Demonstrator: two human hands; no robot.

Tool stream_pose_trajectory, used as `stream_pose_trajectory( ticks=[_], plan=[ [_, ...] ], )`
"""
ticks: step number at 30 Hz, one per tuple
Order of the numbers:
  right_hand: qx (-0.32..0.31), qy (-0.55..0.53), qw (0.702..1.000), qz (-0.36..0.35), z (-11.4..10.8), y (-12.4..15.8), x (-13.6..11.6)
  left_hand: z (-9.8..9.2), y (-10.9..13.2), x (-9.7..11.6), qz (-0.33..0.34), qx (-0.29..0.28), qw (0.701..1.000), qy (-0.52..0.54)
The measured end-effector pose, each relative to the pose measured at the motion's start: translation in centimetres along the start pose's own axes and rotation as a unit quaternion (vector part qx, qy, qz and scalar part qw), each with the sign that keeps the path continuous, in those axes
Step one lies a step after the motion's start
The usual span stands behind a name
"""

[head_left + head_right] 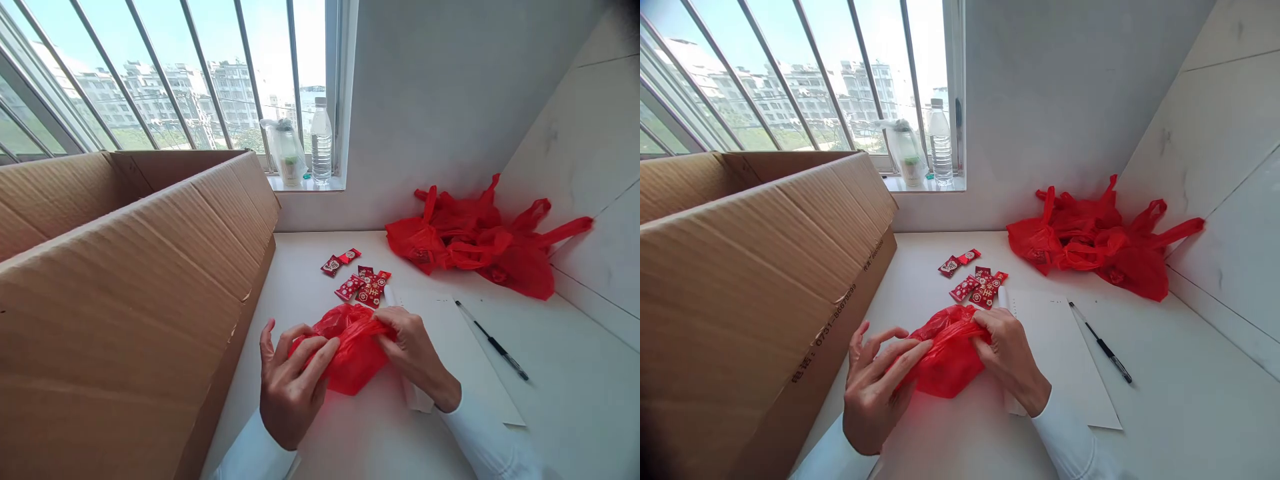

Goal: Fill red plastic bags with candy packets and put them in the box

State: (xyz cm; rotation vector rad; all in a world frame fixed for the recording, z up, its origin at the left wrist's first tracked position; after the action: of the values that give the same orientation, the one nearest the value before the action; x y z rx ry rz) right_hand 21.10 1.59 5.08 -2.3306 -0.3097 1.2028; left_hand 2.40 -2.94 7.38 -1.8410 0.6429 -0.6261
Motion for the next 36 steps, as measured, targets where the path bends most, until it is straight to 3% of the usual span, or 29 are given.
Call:
stream_pose_trajectory(
  ticks=[2, 5, 7, 10, 12, 14, 16, 19, 21, 25, 30, 33, 36],
  plan=[
    [0.054, -0.020, 0.995, 0.081, -0.6, -0.2, 1.3, -0.4, -0.1, -1.0, -0.124, 0.021, 0.990, 0.067],
    [0.112, -0.080, 0.971, 0.197, -1.4, -0.6, 3.8, -0.7, 0.6, -2.9, -0.353, 0.059, 0.919, 0.165],
    [0.123, -0.118, 0.962, 0.213, -1.8, -1.1, 5.0, -0.7, 1.0, -3.5, -0.404, 0.073, 0.890, 0.198],
    [0.169, -0.139, 0.955, 0.202, -3.3, -1.8, 5.6, -0.9, 1.1, -3.3, -0.364, 0.090, 0.906, 0.194],
    [0.222, -0.107, 0.957, 0.151, -5.0, -1.9, 4.5, -1.2, 0.9, -3.0, -0.334, 0.105, 0.921, 0.171],
    [0.276, -0.057, 0.958, 0.047, -6.8, -1.7, 1.8, -1.4, 0.5, -2.5, -0.298, 0.116, 0.937, 0.144],
    [0.289, -0.012, 0.953, -0.087, -7.6, -1.0, -1.8, -1.5, 0.1, -2.0, -0.253, 0.115, 0.953, 0.121],
    [0.175, 0.031, 0.945, -0.276, -6.2, 0.4, -6.3, -1.5, -0.1, -1.7, -0.222, 0.109, 0.964, 0.102],
    [0.073, 0.063, 0.935, -0.340, -4.1, 1.2, -7.4, -1.5, 0.1, -1.7, -0.232, 0.110, 0.961, 0.101],
    [-0.031, 0.120, 0.938, -0.324, -0.7, 1.6, -6.4, -1.6, 0.8, -1.6, -0.238, 0.114, 0.957, 0.122],
    [-0.136, 0.110, 0.942, -0.285, 0.6, 2.1, -5.2, -1.6, 1.3, -1.5, -0.279, 0.157, 0.938, 0.132],
    [-0.134, 0.154, 0.940, -0.274, 0.9, 2.4, -4.4, -1.7, 1.1, -1.7, -0.301, 0.182, 0.926, 0.138],
    [-0.068, 0.247, 0.937, -0.239, 1.1, 2.0, -3.2, -2.0, 0.4, -1.3, -0.231, 0.170, 0.952, 0.105]
  ],
)
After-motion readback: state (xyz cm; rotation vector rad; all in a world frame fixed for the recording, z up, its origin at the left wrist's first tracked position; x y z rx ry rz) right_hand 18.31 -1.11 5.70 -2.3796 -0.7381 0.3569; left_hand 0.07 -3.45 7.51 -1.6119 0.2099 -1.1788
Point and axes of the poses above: each hand's wrist, its own y-axis away from the middle knuckle, its own z-axis out of the palm, x = y × z, the point moved 4 cm from there along -y, towards the middle knuckle, and after that the axes turned 15 degrees about x, right-handed, at the moved point
